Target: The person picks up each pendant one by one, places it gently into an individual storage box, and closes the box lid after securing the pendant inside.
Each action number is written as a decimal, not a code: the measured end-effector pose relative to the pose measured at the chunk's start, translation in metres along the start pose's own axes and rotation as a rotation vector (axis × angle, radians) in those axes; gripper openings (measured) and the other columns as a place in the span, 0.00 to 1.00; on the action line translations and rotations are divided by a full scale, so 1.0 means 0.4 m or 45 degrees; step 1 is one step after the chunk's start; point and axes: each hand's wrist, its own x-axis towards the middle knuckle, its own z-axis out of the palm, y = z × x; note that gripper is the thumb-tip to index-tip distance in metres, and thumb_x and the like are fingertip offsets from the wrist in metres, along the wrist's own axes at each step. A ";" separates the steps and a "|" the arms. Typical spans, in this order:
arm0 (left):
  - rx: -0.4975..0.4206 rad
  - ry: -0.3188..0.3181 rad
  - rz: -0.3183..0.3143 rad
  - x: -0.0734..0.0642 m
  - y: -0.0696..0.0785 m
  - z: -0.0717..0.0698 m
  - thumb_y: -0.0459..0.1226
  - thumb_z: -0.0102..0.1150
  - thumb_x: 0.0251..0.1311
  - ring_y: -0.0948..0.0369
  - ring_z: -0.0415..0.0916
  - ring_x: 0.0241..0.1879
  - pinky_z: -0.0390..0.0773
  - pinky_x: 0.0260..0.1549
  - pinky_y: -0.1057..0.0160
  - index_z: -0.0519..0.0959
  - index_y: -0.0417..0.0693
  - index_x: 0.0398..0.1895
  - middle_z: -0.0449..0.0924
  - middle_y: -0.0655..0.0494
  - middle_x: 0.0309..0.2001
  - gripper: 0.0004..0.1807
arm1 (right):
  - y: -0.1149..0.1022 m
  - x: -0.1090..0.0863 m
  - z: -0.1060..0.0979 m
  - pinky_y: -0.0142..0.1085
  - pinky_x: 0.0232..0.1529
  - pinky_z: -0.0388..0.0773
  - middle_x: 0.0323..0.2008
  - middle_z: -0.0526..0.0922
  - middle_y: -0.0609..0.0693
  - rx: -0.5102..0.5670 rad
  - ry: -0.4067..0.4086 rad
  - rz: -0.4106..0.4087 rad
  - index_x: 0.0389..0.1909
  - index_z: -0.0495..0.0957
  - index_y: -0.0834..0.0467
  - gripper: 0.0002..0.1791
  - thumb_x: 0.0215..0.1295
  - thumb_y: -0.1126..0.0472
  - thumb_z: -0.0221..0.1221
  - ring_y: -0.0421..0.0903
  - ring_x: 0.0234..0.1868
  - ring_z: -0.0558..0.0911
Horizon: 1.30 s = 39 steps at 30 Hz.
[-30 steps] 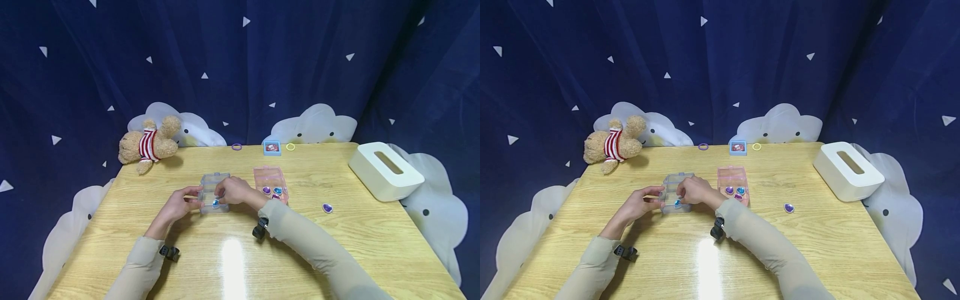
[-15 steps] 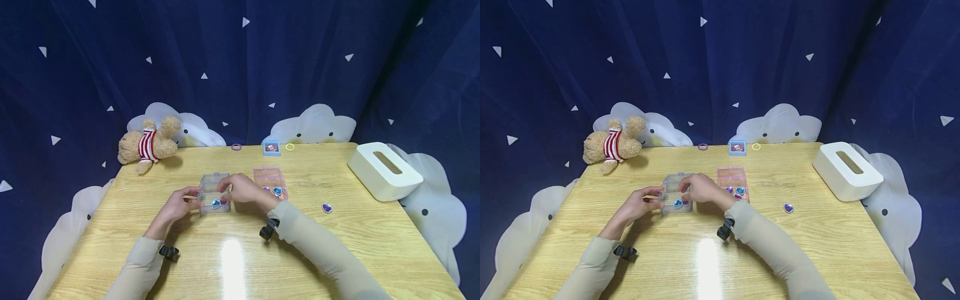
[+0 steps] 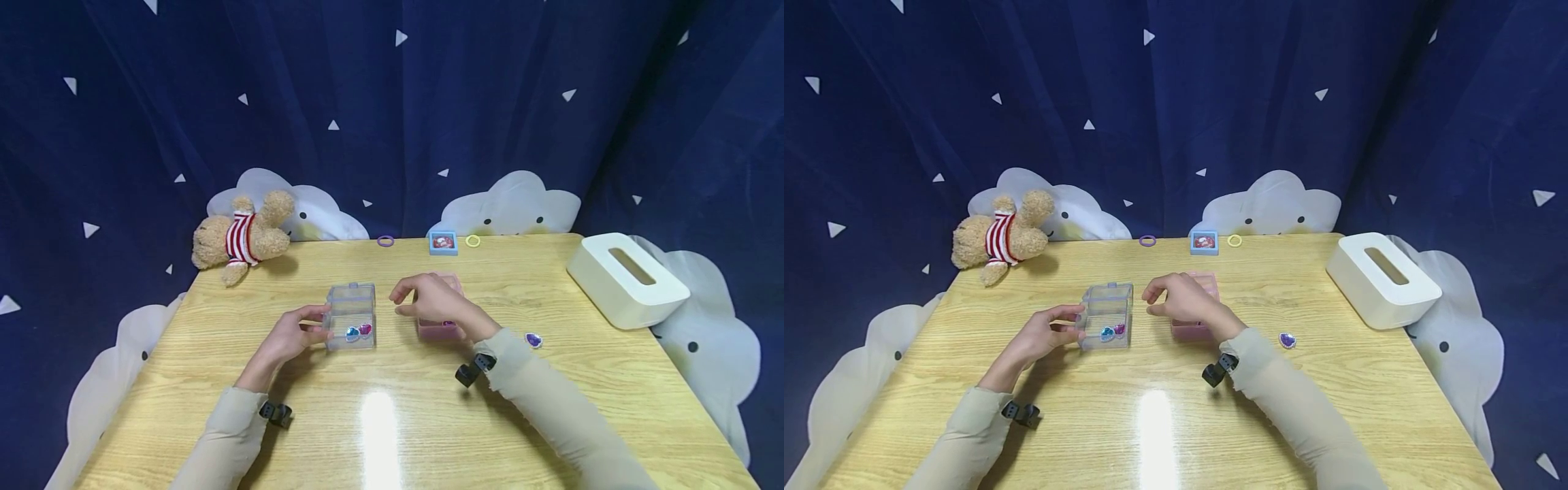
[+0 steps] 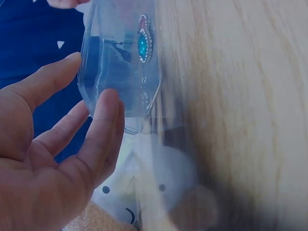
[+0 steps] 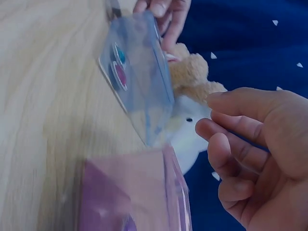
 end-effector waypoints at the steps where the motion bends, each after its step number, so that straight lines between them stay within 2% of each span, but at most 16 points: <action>1: 0.001 0.000 -0.001 0.000 0.000 0.000 0.33 0.68 0.59 0.44 0.80 0.53 0.83 0.47 0.55 0.73 0.40 0.66 0.77 0.35 0.59 0.30 | 0.006 -0.007 -0.008 0.35 0.41 0.79 0.37 0.88 0.42 0.001 0.012 0.004 0.40 0.85 0.49 0.09 0.57 0.58 0.70 0.45 0.37 0.85; 4: -0.004 0.002 -0.007 0.001 0.000 0.000 0.33 0.68 0.59 0.44 0.80 0.53 0.83 0.47 0.56 0.73 0.40 0.66 0.77 0.34 0.59 0.30 | 0.025 -0.029 -0.032 0.33 0.32 0.77 0.36 0.88 0.43 0.018 0.033 0.020 0.40 0.85 0.49 0.09 0.58 0.58 0.69 0.41 0.29 0.81; 7: 0.001 0.004 -0.010 0.001 0.000 -0.001 0.33 0.68 0.59 0.44 0.80 0.53 0.83 0.47 0.55 0.73 0.40 0.66 0.77 0.34 0.59 0.30 | 0.048 -0.052 -0.054 0.32 0.30 0.77 0.37 0.88 0.44 0.021 0.051 0.042 0.40 0.84 0.51 0.09 0.58 0.59 0.68 0.40 0.27 0.80; 14: -0.005 0.001 -0.011 -0.003 0.002 0.000 0.33 0.68 0.59 0.42 0.79 0.53 0.83 0.47 0.55 0.73 0.39 0.66 0.77 0.33 0.59 0.30 | 0.109 -0.107 -0.098 0.33 0.32 0.76 0.36 0.87 0.44 -0.004 0.103 0.116 0.40 0.85 0.50 0.09 0.57 0.59 0.69 0.41 0.30 0.78; 24: -0.005 -0.005 0.012 -0.002 -0.001 0.000 0.33 0.68 0.59 0.43 0.79 0.54 0.83 0.48 0.55 0.73 0.39 0.66 0.77 0.34 0.59 0.30 | 0.177 -0.174 -0.142 0.31 0.34 0.74 0.35 0.88 0.46 -0.064 0.166 0.150 0.40 0.85 0.55 0.11 0.56 0.61 0.70 0.42 0.32 0.78; 32: -0.006 -0.006 0.009 -0.004 0.000 -0.001 0.33 0.67 0.60 0.43 0.79 0.55 0.82 0.50 0.54 0.72 0.38 0.67 0.76 0.34 0.60 0.31 | 0.234 -0.233 -0.172 0.32 0.36 0.73 0.37 0.88 0.46 -0.093 0.148 0.250 0.43 0.85 0.55 0.12 0.58 0.60 0.70 0.43 0.34 0.77; 39: -0.011 -0.008 0.013 -0.003 0.001 -0.001 0.32 0.67 0.60 0.42 0.79 0.54 0.82 0.49 0.54 0.72 0.38 0.67 0.76 0.34 0.60 0.30 | 0.281 -0.281 -0.188 0.30 0.32 0.75 0.35 0.87 0.45 -0.112 0.107 0.235 0.43 0.85 0.57 0.11 0.59 0.62 0.68 0.41 0.30 0.77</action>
